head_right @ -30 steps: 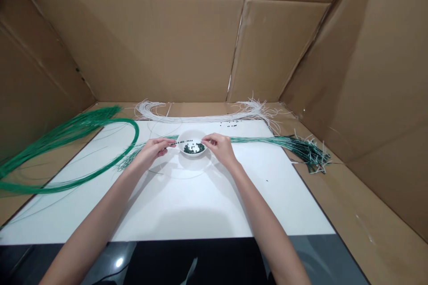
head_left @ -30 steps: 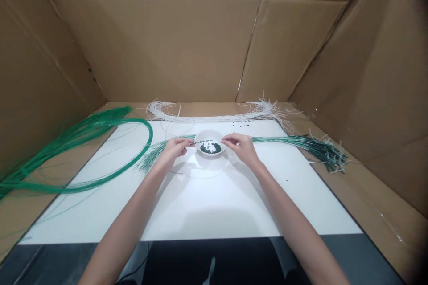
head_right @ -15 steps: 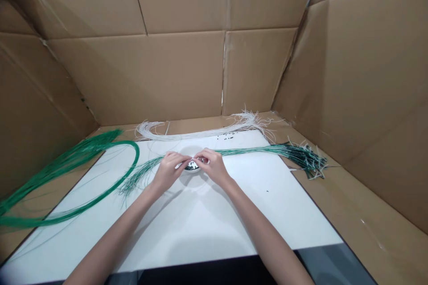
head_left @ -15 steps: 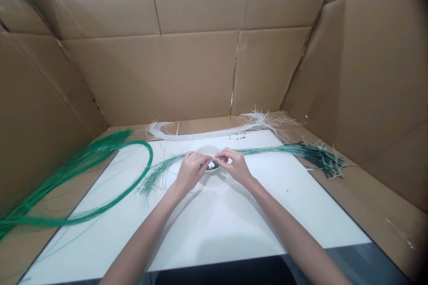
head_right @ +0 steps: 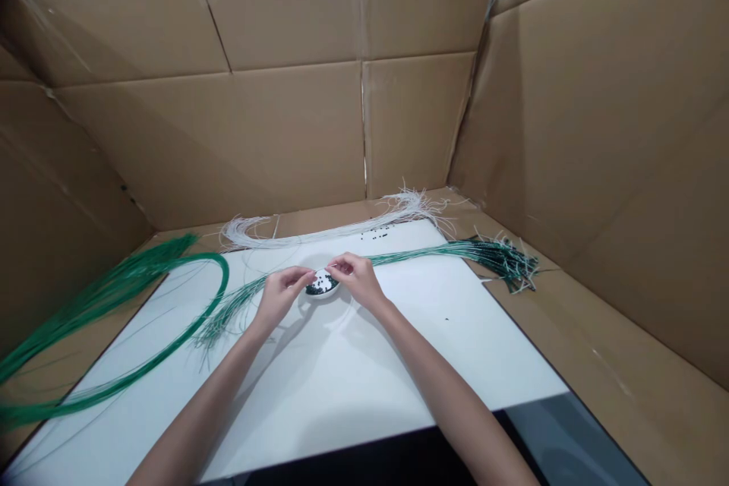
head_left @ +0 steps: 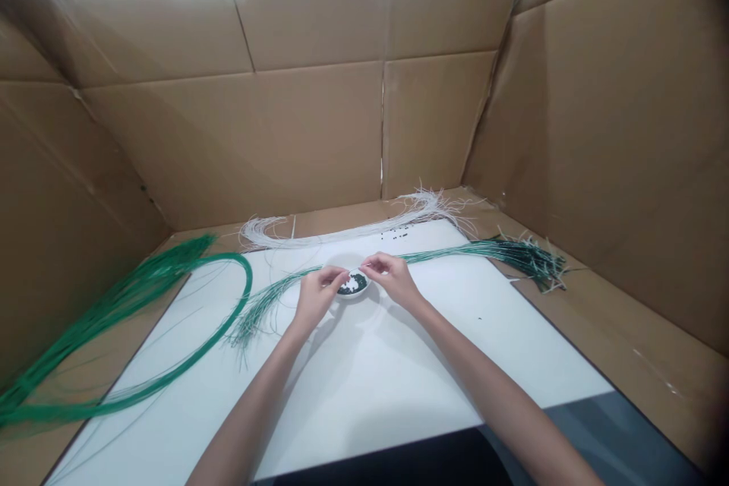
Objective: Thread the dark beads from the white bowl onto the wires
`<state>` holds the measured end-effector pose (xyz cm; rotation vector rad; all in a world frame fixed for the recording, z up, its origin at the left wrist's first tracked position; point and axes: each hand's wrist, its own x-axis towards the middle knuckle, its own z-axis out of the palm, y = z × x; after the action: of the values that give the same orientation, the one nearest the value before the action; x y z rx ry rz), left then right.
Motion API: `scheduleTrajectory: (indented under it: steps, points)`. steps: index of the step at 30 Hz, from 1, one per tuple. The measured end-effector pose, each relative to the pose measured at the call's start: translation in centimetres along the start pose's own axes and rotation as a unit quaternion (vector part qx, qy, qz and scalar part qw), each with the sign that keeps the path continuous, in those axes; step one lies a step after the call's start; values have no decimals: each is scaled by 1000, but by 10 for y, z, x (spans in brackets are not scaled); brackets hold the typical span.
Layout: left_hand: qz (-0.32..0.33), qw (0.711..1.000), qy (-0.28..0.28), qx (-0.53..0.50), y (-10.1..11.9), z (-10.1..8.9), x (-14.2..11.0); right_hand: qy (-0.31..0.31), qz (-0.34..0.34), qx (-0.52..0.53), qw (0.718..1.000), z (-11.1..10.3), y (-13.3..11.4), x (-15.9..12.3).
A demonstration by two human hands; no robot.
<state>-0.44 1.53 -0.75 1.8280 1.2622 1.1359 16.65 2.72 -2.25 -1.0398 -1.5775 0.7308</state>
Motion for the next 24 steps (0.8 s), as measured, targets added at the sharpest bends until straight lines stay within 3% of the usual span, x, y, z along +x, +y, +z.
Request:
scheduleTrajectory:
  steps: [24]
  points:
    - [-66, 993, 28, -89, -6, -5, -5, 16, 44, 91, 995, 3, -1, 2]
